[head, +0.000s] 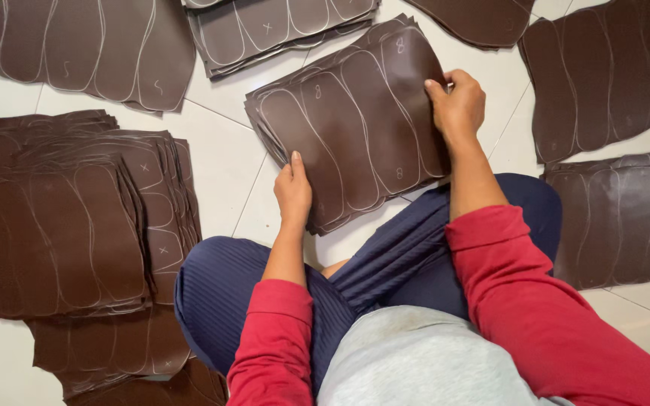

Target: The person sits on the floor and repeatedly picks up brown fabric pieces with white outlines, stacks them, and uses a dark rectangular object to press or smooth the stack. The person then rolls the stack and secures it with a strap.

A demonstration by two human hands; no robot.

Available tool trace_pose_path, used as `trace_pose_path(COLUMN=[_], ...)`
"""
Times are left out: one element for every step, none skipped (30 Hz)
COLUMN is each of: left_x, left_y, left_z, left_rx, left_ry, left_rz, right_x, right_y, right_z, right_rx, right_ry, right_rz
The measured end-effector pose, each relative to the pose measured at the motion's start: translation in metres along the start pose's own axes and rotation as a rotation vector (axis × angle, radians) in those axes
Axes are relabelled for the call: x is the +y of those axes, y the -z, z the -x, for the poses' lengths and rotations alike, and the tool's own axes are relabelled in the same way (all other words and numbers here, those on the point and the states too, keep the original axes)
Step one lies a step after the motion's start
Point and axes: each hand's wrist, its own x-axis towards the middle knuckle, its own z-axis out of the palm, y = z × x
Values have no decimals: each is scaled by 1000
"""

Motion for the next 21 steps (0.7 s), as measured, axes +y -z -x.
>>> trace_pose_path(left_x=[1,1,3,4,4,5,5,5,4,4,3,3,3,3,4,4,6,7,8,9,9], left_y=[0,1,2,2,2,2,2,1,1,1,0,0,-1,-1,0,0,1,1,1,1,1], left_z=[0,1,2,4,5,8,10,12,13,14,16,17,18,19,21,22,24,25,26,26,27], left_rx=[-4,-5,-6,-8,-5,-1,2,24,44,60,52,43,35,18,4,-10,0,11,23,17,12], left_ry=[6,5,-1,-8,-61,-110,-160,-211,-263,-315,-276,-241,-208,-211,-214,-212,-228,-247,-264,-221,-178], left_rz=[-5,16,37,58,92,125,159,132,102,71,52,32,14,19,23,26,30,37,46,54,62], right_x=[1,1,1,-1,-3,-6,-9,-11,-13,-13,-12,-9,-4,4,15,30,47,68,89,113,138], right_y=[1,0,-3,-6,-9,-11,-11,-8,-3,6,19,35,55,75,98,123,145,168,185,199,211], right_z=[1,1,1,1,1,2,2,4,7,12,19,25,35,46,57,68,79,87,93,100,106], right_rx=[-3,-5,-5,33,70,104,85,64,44,41,39,37,13,-8,39,83,128,176,217,255,194], right_ry=[-12,-24,-36,-9,18,44,51,56,58,180,300,418,427,438,494,549,542,537,498,458,326], right_rz=[0,-1,-4,-23,-41,-58,-54,-49,-45,-56,-62,-69,-115,-167,-161,-152,-114,-75,-1,73,140])
